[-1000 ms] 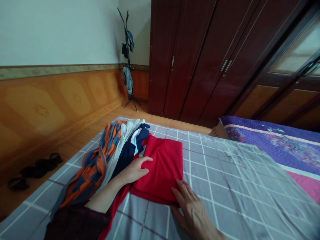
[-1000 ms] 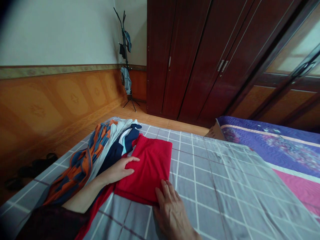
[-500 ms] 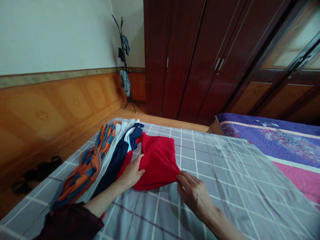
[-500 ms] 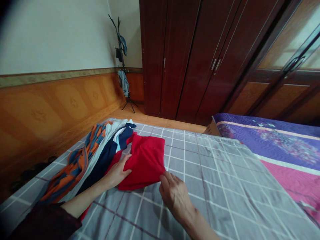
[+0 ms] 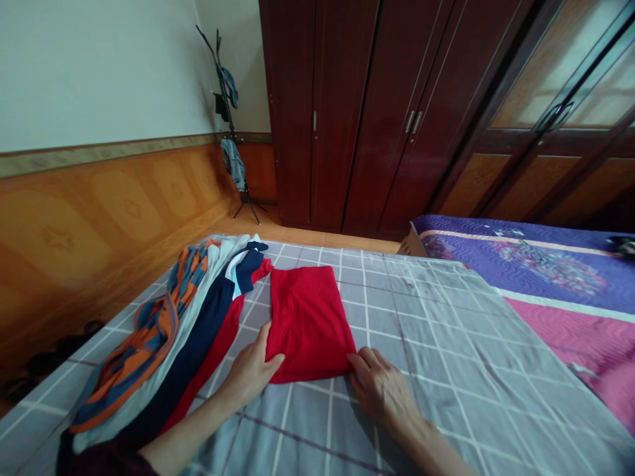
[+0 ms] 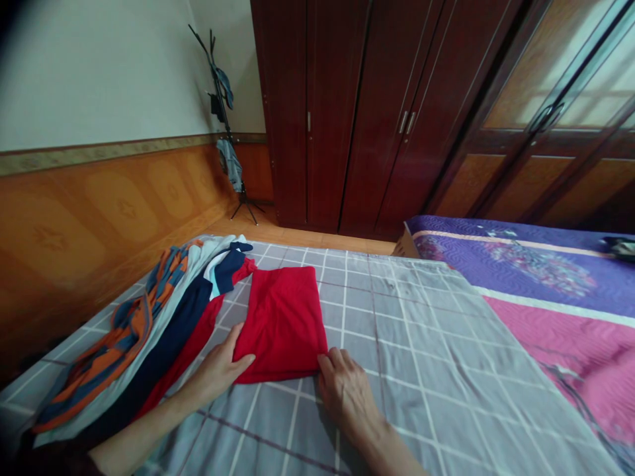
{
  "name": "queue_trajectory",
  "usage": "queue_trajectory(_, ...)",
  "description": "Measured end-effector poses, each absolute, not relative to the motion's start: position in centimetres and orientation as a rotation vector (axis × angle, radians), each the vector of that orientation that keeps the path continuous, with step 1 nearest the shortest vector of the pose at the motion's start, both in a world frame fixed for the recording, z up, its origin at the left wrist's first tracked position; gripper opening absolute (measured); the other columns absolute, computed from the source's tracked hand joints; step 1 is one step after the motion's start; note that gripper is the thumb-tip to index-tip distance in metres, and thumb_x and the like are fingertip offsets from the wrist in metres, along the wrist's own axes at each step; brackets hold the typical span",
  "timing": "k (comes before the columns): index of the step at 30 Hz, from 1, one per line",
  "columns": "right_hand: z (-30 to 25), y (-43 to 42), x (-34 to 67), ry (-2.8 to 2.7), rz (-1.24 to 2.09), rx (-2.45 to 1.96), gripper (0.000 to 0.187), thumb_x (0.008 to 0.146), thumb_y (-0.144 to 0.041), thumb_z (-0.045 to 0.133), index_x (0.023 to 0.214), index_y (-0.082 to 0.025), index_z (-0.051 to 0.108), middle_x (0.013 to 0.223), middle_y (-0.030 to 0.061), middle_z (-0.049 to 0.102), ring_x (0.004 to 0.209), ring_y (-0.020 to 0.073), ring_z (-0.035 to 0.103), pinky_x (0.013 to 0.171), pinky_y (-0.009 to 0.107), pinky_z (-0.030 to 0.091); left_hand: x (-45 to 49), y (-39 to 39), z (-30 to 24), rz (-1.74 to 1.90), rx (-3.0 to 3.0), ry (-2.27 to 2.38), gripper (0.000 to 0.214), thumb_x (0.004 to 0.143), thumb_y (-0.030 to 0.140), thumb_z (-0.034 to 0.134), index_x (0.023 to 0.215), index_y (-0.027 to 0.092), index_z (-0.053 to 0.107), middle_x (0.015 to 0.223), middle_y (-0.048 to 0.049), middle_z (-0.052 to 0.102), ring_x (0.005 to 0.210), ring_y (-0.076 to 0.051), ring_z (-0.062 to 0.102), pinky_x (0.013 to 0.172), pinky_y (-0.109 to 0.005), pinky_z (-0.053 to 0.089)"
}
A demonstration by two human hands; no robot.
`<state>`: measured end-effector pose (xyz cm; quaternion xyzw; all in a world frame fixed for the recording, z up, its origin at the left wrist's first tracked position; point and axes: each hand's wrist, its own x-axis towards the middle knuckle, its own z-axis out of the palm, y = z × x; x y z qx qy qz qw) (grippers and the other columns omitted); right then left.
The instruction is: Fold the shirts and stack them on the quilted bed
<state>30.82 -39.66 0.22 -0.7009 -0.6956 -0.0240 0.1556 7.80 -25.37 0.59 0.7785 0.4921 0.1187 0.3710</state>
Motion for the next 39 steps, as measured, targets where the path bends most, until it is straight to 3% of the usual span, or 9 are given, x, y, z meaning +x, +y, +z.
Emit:
queue_trajectory(3, 0.7, -39.4, 30.4, -1.965, -0.035, -1.983, 0.023, 0.073, -0.001, 0.041, 0.073, -0.018, 0.056, 0.072, 0.0027, 0.058, 0.065, 0.0145, 0.056, 0.056, 0.023, 0.038, 7.5, -25.2, 1.8, 0.387, 1.830, 1.132, 0.059, 0.078, 0.026, 0.049, 0.132, 0.012, 0.030, 0.121, -0.0130, 0.060, 0.110, -0.022, 0.059, 0.092, -0.033, 0.045)
queue_trajectory(11, 2.1, -41.9, 28.1, -2.033, 0.291, -1.861, 0.019, 0.071, -0.007, 0.049, 0.081, -0.021, 0.058, 0.075, 0.0002, 0.062, 0.063, 0.0136, 0.058, 0.054, 0.024, 0.035, 2.1, -24.7, 2.8, 0.097, 2.148, 1.201, 0.070, 0.073, 0.026, 0.058, 0.139, 0.018, 0.033, 0.129, -0.0112, 0.056, 0.117, -0.027, 0.054, 0.101, -0.038, 0.039)
queue_trajectory(14, 4.0, -39.8, 27.8, -2.031, 0.237, -1.816, 0.017, 0.079, -0.012, 0.048, 0.090, -0.021, 0.058, 0.083, 0.0027, 0.061, 0.074, 0.0158, 0.058, 0.062, 0.024, 0.041, 3.8, -24.6, 3.9, 0.286, 2.388, 1.195, 0.063, 0.084, 0.030, 0.050, 0.142, 0.021, 0.029, 0.137, -0.0086, 0.048, 0.124, -0.023, 0.047, 0.106, -0.038, 0.035)
queue_trajectory(18, 4.6, -36.3, 26.4, -2.216, 0.314, -1.663, 0.014, 0.082, -0.018, 0.051, 0.093, -0.021, 0.059, 0.098, 0.0046, 0.061, 0.091, 0.0178, 0.057, 0.082, 0.029, 0.045, 9.1, -23.8, 4.3, 0.354, 2.599, 0.765, 0.043, 0.091, 0.022, 0.039, 0.134, 0.025, 0.045, 0.138, -0.0032, 0.047, 0.129, -0.017, 0.040, 0.110, -0.033, 0.030)
queue_trajectory(21, 3.0, -35.2, 25.5, -2.379, 0.315, -1.489, 0.032, 0.085, -0.027, 0.052, 0.116, -0.020, 0.057, 0.123, 0.0077, 0.056, 0.117, 0.0219, 0.048, 0.103, 0.037, 0.035, 11.8, -21.9, 2.8, 0.219, 2.679, 0.486, 0.041, 0.091, 0.024, 0.042, 0.132, 0.025, 0.049, 0.144, -0.0025, 0.041, 0.136, -0.019, 0.029, 0.114, -0.039, 0.020)
queue_trajectory(25, 0.2, -35.4, 25.8, -2.491, 0.272, -1.399, 0.056, 0.088, -0.032, 0.049, 0.140, -0.019, 0.037, 0.147, 0.0114, 0.033, 0.136, 0.0268, 0.028, 0.111, 0.044, 0.024, 12.3, -19.0, 0.9, 0.110, 2.708, 0.510, 0.058, 0.091, 0.040, 0.047, 0.144, 0.028, 0.027, 0.152, -0.0034, 0.023, 0.141, -0.022, 0.014, 0.115, -0.046, 0.008)
queue_trajectory(30, -2.0, -34.8, 26.4, -2.538, 0.117, -1.300, 0.051, 0.091, -0.041, 0.045, 0.136, -0.017, 0.043, 0.143, 0.0130, 0.040, 0.132, 0.0283, 0.035, 0.108, 0.044, 0.031, 13.8, -18.8, 1.1, 0.100, 2.757, 0.373, 0.058, 0.093, 0.042, 0.043, 0.146, 0.028, 0.022, 0.153, -0.0024, 0.021, 0.142, -0.021, 0.010, 0.115, -0.044, 0.004)
queue_trajectory(34, -3.4, -34.2, 26.3, -2.526, -0.122, -1.208, 0.045, 0.093, -0.038, 0.044, 0.131, -0.015, 0.048, 0.137, 0.0134, 0.047, 0.128, 0.0267, 0.041, 0.105, 0.041, 0.036, 16.8, -18.1, 1.0, 0.044, 2.752, 0.212, 0.060, 0.092, 0.047, 0.042, 0.146, 0.028, 0.022, 0.151, -0.0027, 0.026, 0.142, -0.021, 0.012, 0.115, -0.044, 0.001)
queue_trajectory(39, -5.1, -33.7, 26.0, -2.433, -0.420, -1.147, 0.037, 0.093, -0.035, 0.047, 0.124, -0.016, 0.052, 0.129, 0.0100, 0.057, 0.120, 0.0243, 0.051, 0.098, 0.037, 0.045, 19.0, -16.8, 0.9, 0.089, 2.740, 0.298, 0.065, 0.092, 0.053, 0.039, 0.147, 0.025, 0.018, 0.153, -0.0045, 0.019, 0.142, -0.023, 0.008, 0.115, -0.045, 0.001)
